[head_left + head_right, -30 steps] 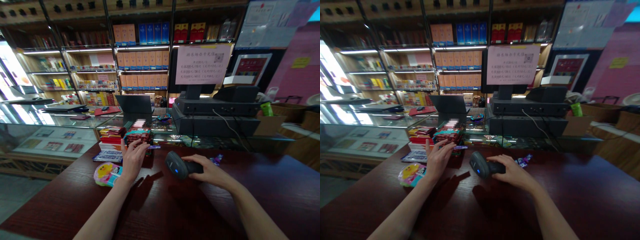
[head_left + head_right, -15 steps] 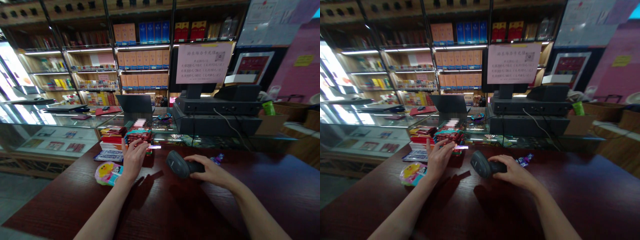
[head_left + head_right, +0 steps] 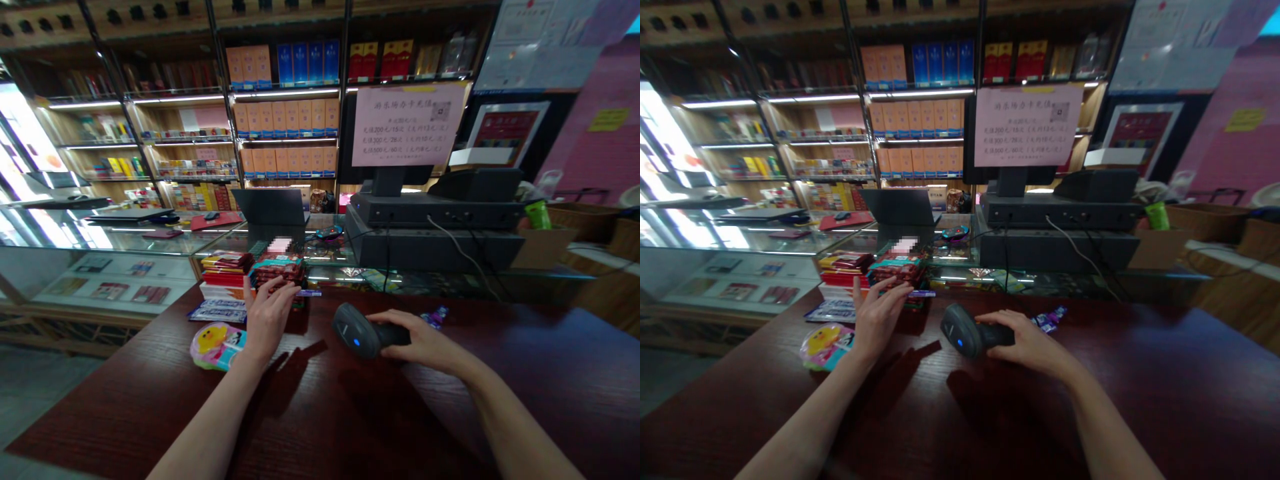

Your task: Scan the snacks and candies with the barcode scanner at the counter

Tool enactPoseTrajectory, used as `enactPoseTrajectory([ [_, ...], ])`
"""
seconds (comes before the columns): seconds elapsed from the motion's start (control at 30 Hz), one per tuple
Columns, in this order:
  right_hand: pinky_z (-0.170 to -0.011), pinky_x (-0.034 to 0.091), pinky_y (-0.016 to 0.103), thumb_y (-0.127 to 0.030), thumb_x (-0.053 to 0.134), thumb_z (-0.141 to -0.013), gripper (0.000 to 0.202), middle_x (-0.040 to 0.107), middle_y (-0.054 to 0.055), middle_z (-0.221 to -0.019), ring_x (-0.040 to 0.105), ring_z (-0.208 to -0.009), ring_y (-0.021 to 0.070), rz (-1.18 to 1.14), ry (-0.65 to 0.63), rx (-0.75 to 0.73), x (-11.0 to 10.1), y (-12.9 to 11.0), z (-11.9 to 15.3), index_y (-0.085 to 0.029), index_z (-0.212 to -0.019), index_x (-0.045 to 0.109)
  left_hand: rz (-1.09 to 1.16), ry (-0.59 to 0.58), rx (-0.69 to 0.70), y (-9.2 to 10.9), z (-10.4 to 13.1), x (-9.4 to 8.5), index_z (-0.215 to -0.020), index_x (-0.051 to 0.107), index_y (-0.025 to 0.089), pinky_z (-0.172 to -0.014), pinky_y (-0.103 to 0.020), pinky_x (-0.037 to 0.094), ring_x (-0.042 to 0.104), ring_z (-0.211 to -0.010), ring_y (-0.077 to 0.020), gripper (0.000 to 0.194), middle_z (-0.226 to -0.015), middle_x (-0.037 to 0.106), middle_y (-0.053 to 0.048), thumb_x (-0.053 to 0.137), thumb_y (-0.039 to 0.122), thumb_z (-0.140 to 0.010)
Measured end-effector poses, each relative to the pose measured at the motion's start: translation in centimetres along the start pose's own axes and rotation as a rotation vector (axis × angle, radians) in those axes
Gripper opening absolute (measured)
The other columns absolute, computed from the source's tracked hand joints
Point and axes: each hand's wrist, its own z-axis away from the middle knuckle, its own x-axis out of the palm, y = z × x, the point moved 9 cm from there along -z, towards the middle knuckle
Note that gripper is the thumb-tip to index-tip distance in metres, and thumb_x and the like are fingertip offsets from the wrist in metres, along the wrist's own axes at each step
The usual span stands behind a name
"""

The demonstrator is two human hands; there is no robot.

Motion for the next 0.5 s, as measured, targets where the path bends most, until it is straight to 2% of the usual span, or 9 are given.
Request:
enactPoseTrajectory([
  [0.2, -0.101, 0.043, 0.042, -0.031, 0.073, -0.071, 0.054, 0.067, 0.005, -0.125, 0.06, -0.115, 0.03, -0.117, -0.034, 0.052, -0.49, -0.48, 0.45, -0.025, -0.124, 0.066, -0.001, 0.029, 0.005, 0.18, -0.13, -0.42, -0.109, 0.07, 0.032, -0.122, -0.06, 0.005, 0.064, -0.112, -0.0218, 0.019, -0.107, 0.077, 0.003, 0.061, 0.024, -0.093],
  [0.5, -0.101, 0.043, 0.04, -0.032, 0.074, -0.07, 0.053, 0.068, 0.004, -0.123, 0.061, -0.113, 0.0292, -0.106, -0.05, 0.049, 0.02, -0.98, 0.34, -0.024, -0.121, 0.067, -0.008, 0.011, -0.003, 0.04, -0.04, -0.07, -0.11, 0.069, 0.032, -0.122, -0.061, 0.002, 0.065, -0.112, -0.0224, 0.021, -0.106, 0.077, 0.002, 0.061, 0.024, -0.093],
])
